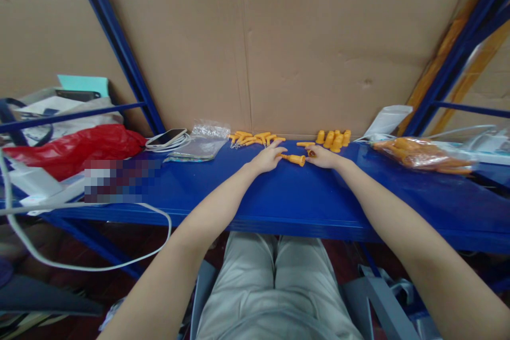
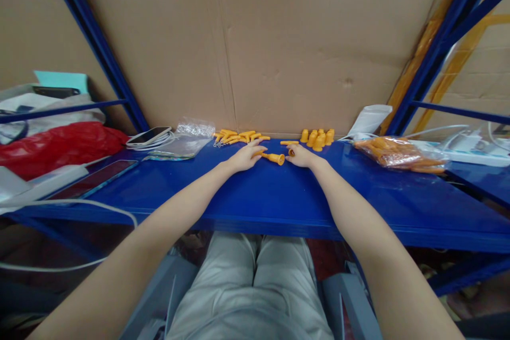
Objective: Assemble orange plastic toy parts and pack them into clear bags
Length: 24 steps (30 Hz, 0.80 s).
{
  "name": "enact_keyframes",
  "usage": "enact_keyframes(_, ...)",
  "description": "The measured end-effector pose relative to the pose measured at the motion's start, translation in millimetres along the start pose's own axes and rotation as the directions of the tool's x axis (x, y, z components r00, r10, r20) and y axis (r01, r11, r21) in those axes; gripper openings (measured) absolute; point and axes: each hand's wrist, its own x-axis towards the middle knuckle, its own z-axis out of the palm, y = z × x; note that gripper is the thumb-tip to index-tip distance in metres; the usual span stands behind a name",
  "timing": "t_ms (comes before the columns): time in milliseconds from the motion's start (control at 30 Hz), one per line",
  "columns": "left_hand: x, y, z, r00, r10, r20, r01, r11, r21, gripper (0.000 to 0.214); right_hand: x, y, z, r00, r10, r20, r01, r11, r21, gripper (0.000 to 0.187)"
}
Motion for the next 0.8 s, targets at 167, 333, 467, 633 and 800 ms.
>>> enact_keyframes(167,-0.7,23.0,-0.8,1.0,0.011,-0.01,-0.011,0.999,0.032,0.026,0.1,-0.3,1.1,1.0,-0.009,-0.01,0.009,1.0,0.022,0.043)
enact_keyframes(333,0.1,36.0,8.8,0.997,-0.017,0.078,0.01,0.996,0.094,0.034,-2.6,-6.3,-1.5,1.0,0.018,0.006,-0.018,1.0,0.017,0.043)
enact_keyframes(467,2.7,34.6,19.7,0.994,-0.054,0.092,0.039,0.987,0.158,0.042,-2.4,-8.1,-2.2,1.0,0.009,0.013,-0.01,1.0,0.021,0.042)
enact_keyframes(633,9.0,28.9,28.5,0.986,-0.032,0.161,0.018,0.996,0.09,0.045,-1.3,-3.6,0.3,0.999,-0.032,0.008,0.031,0.994,0.104,0.04)
enact_keyframes(800,19.2,33.4,21.8,0.964,0.022,0.266,-0.033,0.999,0.036,0.043,-2.2,0.5,0.5,1.0,0.023,-0.02,-0.019,0.987,0.157,0.042)
